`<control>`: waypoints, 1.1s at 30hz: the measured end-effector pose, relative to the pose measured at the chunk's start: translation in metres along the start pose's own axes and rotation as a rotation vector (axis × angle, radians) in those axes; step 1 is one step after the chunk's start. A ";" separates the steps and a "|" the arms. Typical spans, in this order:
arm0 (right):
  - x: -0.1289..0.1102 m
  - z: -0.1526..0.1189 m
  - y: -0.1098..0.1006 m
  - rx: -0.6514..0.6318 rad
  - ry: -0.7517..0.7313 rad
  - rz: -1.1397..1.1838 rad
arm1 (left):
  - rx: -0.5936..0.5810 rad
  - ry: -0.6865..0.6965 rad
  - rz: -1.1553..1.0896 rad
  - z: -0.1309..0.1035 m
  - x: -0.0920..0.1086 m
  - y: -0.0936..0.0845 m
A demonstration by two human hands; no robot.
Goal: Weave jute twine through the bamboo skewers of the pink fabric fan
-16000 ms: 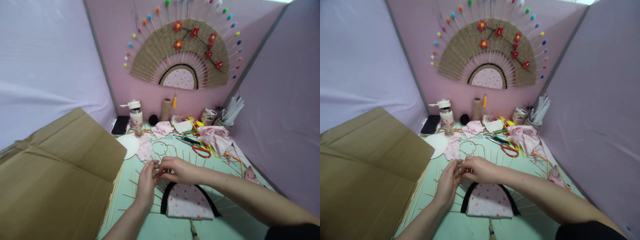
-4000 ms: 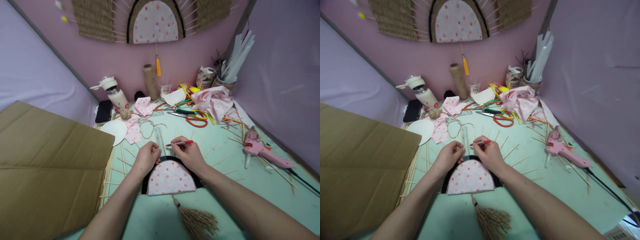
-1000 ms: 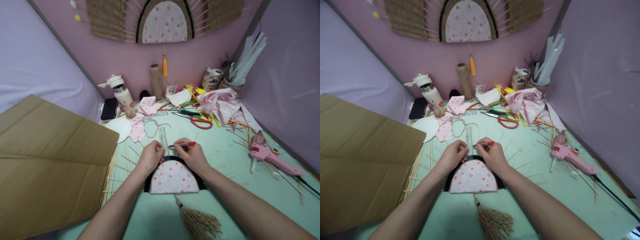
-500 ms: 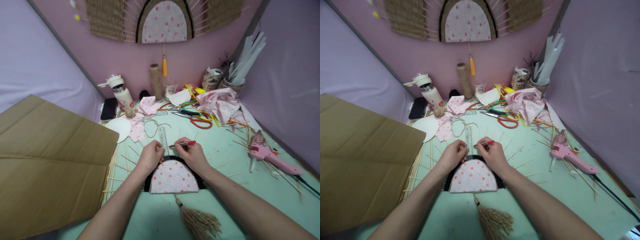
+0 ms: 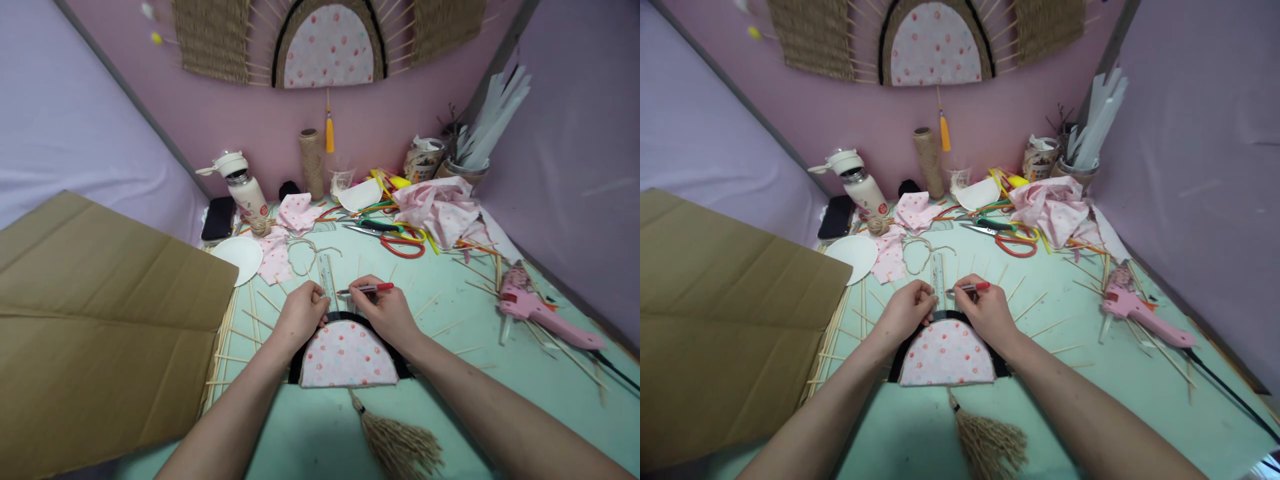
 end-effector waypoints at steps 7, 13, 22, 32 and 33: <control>0.002 0.000 -0.001 0.019 0.024 -0.002 | -0.003 -0.008 -0.012 -0.001 0.001 0.000; -0.004 0.001 -0.012 0.118 -0.013 0.014 | -0.003 -0.009 -0.052 0.000 -0.002 0.000; -0.013 0.004 -0.027 0.219 -0.025 0.050 | 0.034 -0.035 -0.221 -0.003 0.012 -0.011; -0.015 0.002 -0.033 0.223 -0.042 0.041 | -0.105 0.083 -0.014 0.003 0.040 -0.011; -0.015 0.002 -0.034 0.223 -0.040 0.040 | -0.098 0.091 0.015 0.004 0.040 -0.008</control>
Point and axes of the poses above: each hand's wrist, its own z-axis towards the middle knuckle, its own y-axis out of the palm, x = y × z, the point moved 5 cm from there along z, towards the middle knuckle, and after that the axes turned 8 degrees about x, right-handed, at the moved point
